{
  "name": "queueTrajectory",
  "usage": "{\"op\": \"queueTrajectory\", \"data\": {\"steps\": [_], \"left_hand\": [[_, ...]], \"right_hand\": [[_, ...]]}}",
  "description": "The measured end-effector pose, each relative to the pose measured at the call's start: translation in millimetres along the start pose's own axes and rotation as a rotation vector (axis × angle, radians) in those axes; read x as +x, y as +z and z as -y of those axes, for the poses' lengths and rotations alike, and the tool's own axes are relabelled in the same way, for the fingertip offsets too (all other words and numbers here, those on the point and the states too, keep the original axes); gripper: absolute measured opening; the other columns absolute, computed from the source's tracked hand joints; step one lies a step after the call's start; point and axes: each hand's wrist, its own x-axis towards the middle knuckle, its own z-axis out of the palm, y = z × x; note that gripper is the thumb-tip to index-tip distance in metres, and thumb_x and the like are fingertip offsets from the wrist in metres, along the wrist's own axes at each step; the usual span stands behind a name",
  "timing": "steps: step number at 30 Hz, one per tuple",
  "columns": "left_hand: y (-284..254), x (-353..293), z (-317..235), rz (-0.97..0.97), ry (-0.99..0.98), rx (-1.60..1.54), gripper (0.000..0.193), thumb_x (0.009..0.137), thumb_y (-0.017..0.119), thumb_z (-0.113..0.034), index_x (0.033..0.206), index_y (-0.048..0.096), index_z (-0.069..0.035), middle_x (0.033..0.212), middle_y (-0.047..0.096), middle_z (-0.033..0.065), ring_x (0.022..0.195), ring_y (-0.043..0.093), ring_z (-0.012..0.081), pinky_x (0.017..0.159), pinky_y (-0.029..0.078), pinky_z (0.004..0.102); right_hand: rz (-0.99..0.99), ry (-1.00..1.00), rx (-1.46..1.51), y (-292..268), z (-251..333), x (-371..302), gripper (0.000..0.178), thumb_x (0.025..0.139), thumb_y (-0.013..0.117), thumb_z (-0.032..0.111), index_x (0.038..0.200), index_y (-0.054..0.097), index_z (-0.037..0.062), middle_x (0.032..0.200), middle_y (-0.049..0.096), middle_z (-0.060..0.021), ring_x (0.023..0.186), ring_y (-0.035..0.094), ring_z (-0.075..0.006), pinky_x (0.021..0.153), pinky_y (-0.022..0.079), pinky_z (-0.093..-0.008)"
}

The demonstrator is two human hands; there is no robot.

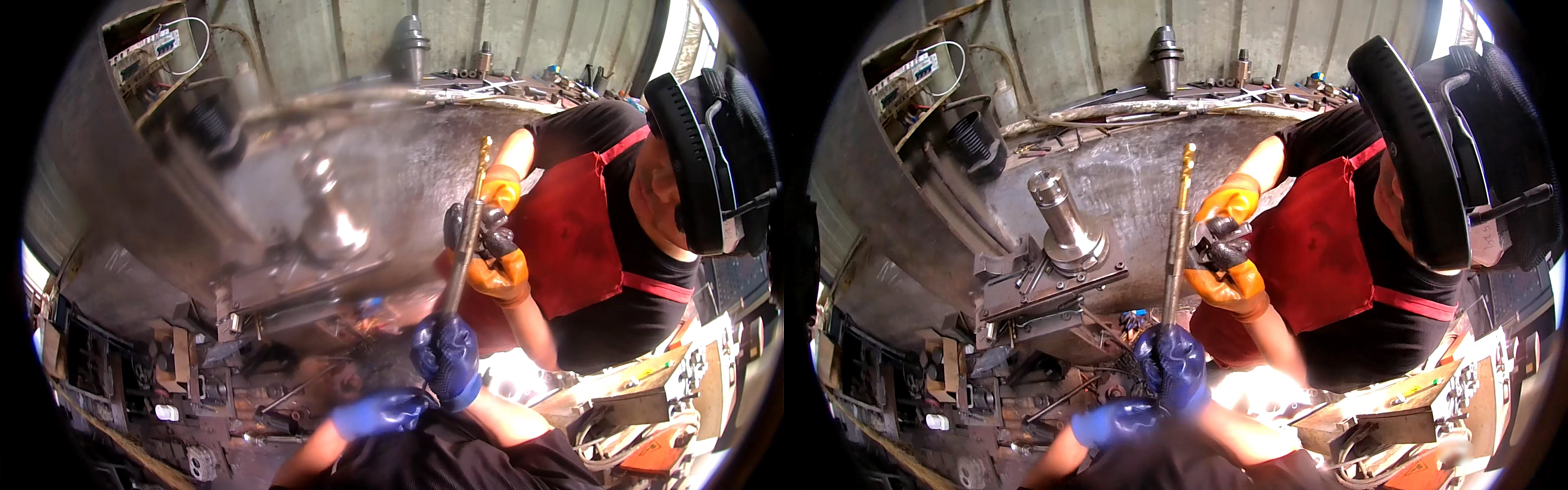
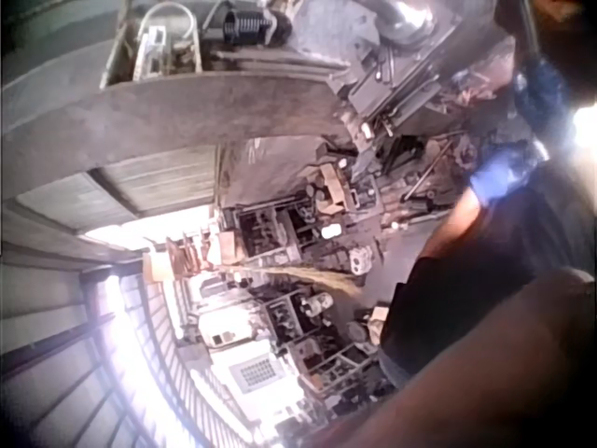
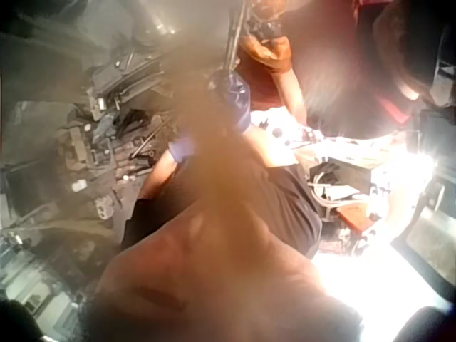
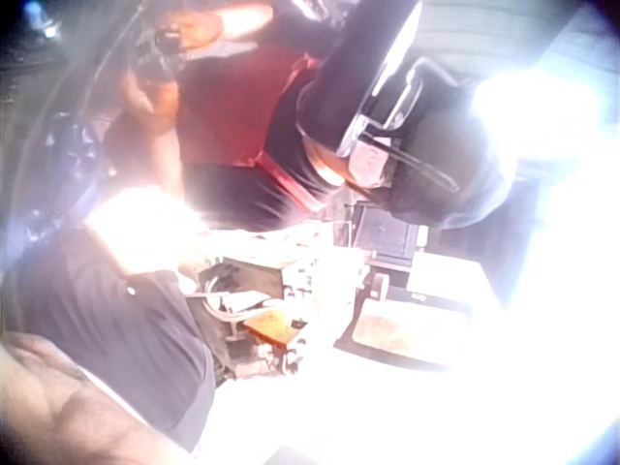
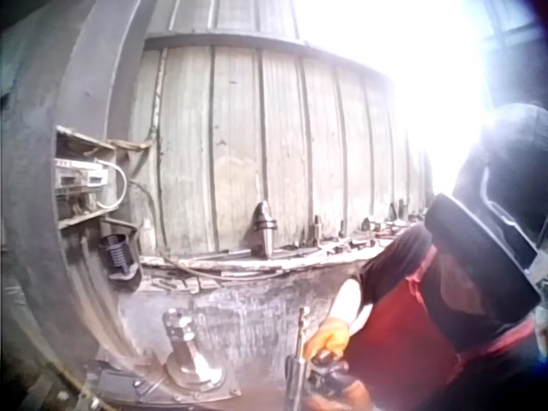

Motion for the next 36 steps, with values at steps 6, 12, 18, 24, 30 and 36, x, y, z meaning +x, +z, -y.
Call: {"op": "queueTrajectory", "data": {"steps": [6,12,18,24,30,36], "left_hand": [[-15.2,2.3,14.4,0.272,-0.16,-0.598,0.034,0.106,0.051,-0.02,0.13,0.053,0.003,0.098,0.066,0.0098,0.09,0.064,0.0191,0.082,0.052,0.0346],[10.4,8.2,2.2,0.068,-0.04,-0.218,0.023,0.102,0.059,-0.015,0.118,0.057,0.001,0.098,0.066,0.0083,0.091,0.063,0.0174,0.084,0.052,0.0335],[6.0,9.3,-8.5,0.054,0.035,-0.176,0.026,0.101,0.059,-0.012,0.123,0.059,0.003,0.101,0.065,0.0078,0.089,0.062,0.016,0.081,0.053,0.0319],[1.2,3.3,-12.2,0.046,0.029,-0.208,0.037,0.102,0.059,-0.02,0.129,0.058,0.004,0.099,0.065,0.0071,0.085,0.061,0.014,0.075,0.051,0.0297],[-8.7,-5.7,-18.7,0.156,-0.064,-0.298,0.05,0.097,0.066,-0.033,0.129,0.059,0.005,0.114,0.067,0.0094,0.097,0.062,0.0147,0.082,0.051,0.0296],[-19.5,-37.5,13.7,0.049,-0.02,-0.501,0.033,0.103,0.054,-0.01,0.135,0.057,-0.002,0.122,0.063,0.0216,0.103,0.066,0.0269,0.085,0.053,0.0377]], "right_hand": [[0.038,0.174,0.208,-1.4,5.1,5.1,0.054,0.107,0.031,0.052,0.078,0.047,0.0089,0.05,0.034,0.0012,0.038,0.032,-0.0123,0.039,0.027,-0.0261],[0.001,0.266,0.338,-3.0,8.8,12.0,0.052,0.107,0.034,0.052,0.078,0.047,0.011,0.049,0.034,0.0007,0.037,0.032,-0.0132,0.036,0.027,-0.0266],[0.028,0.15,0.175,-2.2,10.7,9.9,0.052,0.107,0.037,0.049,0.104,0.06,0.0025,0.063,0.052,-0.0005,0.052,0.047,-0.0099,0.048,0.039,-0.0235],[0.113,0.063,0.052,6.1,28.1,15.5,0.065,0.106,0.042,0.049,0.135,0.05,-0.0081,0.077,0.063,-0.0046,0.065,0.058,-0.0111,0.058,0.048,-0.0243],[0.137,0.265,0.33,19.9,52.9,27.4,0.069,0.105,0.038,0.053,0.141,0.045,-0.0059,0.089,0.069,-0.0111,0.069,0.065,-0.0187,0.063,0.053,-0.0292],[0.104,0.301,0.453,33.5,64.5,43.6,0.062,0.104,0.039,0.047,0.134,0.052,-0.0058,0.094,0.066,-0.0119,0.07,0.064,-0.0217,0.062,0.053,-0.0312]]}}
